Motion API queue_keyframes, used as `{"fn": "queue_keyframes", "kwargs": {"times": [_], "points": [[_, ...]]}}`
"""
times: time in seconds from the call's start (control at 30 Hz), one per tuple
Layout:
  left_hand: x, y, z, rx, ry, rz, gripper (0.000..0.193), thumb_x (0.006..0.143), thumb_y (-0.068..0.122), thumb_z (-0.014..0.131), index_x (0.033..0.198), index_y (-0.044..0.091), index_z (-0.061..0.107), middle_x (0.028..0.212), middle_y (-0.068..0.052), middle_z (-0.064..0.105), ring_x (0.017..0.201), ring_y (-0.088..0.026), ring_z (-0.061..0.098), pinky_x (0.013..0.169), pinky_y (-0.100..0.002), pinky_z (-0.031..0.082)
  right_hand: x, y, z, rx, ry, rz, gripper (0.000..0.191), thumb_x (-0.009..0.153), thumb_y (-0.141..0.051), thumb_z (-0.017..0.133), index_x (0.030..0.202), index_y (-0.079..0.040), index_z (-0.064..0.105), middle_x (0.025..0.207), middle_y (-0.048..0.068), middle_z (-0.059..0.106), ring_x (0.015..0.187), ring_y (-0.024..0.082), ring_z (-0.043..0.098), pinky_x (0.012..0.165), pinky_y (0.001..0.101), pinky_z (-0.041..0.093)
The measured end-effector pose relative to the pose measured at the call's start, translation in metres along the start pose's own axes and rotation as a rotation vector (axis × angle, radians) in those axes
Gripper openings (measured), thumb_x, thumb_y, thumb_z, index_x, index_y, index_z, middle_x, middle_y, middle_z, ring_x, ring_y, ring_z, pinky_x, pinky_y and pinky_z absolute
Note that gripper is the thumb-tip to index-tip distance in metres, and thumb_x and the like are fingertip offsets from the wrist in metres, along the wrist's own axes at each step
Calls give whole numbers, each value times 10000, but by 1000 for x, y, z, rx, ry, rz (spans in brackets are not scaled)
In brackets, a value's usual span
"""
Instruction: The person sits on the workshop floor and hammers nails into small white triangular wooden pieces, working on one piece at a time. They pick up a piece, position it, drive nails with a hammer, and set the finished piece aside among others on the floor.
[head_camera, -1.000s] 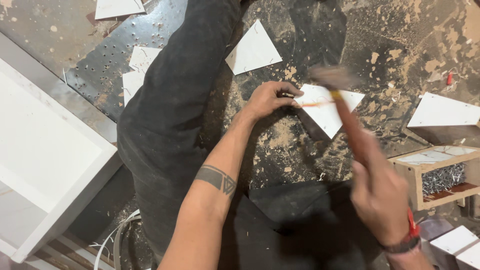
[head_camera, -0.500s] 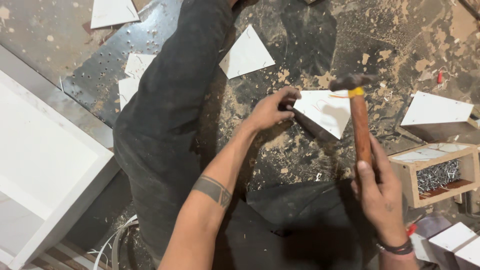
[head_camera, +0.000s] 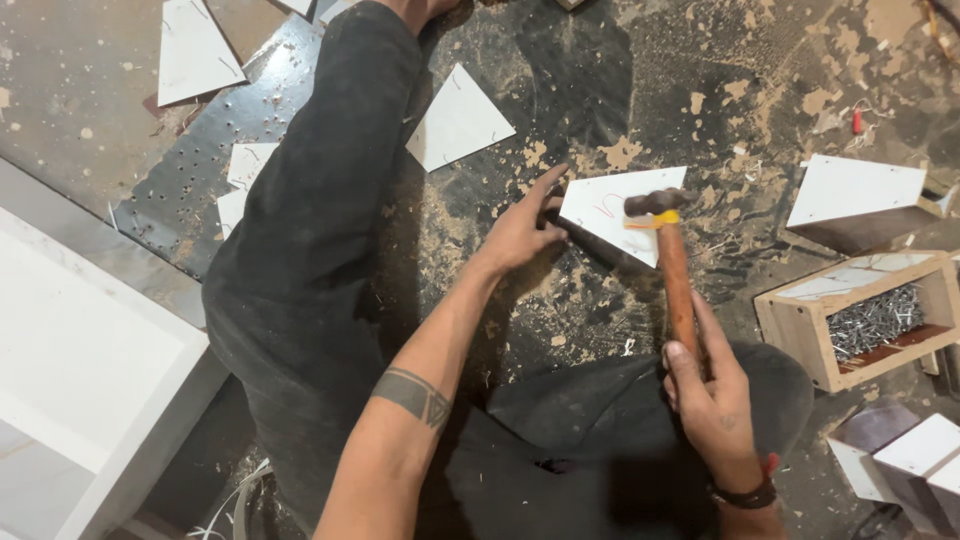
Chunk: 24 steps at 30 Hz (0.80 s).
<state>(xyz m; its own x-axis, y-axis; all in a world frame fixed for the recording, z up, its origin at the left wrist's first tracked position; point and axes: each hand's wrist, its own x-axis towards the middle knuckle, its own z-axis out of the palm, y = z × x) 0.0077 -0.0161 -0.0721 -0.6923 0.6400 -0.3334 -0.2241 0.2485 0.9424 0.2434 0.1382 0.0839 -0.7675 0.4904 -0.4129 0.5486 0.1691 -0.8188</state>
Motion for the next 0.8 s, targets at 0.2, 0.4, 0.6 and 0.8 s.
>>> {"fn": "queue_keyframes", "kwargs": {"times": [0.2,0.4,0.6,0.8], "points": [[3,1,8,284,139,96,923,799,108,800,1552,311,307,1331,-74,698,1236,-307,645,1057,-442,478,9,-44,-11,-603,-64,-202,583,965,-208,618,1533,-137,510,1163,224,721,1037,321,749,885,402,550],[1,4,-1,382,110,53,837,830,157,794,1534,327,373,1257,-70,736,1146,-315,693,992,-412,534,-7,-69,-26,-637,31,-694,533,1012,-193,609,1528,-130,494,1274,234,693,975,321,745,808,362,563],[13,-5,1,457,114,101,797,830,181,776,1506,273,363,1165,-108,753,1045,-338,721,909,-448,550,18,-75,-12,-1170,-114,-455,628,938,-154,710,1522,-236,492,894,157,714,708,403,680,604,474,532],[15,-13,7,542,93,168,671,899,232,741,1470,213,390,1069,-127,764,957,-343,743,818,-467,580,10,-82,-29,-850,-139,-691,621,941,-116,677,1530,-171,487,1168,185,712,885,370,728,703,408,578]]}}
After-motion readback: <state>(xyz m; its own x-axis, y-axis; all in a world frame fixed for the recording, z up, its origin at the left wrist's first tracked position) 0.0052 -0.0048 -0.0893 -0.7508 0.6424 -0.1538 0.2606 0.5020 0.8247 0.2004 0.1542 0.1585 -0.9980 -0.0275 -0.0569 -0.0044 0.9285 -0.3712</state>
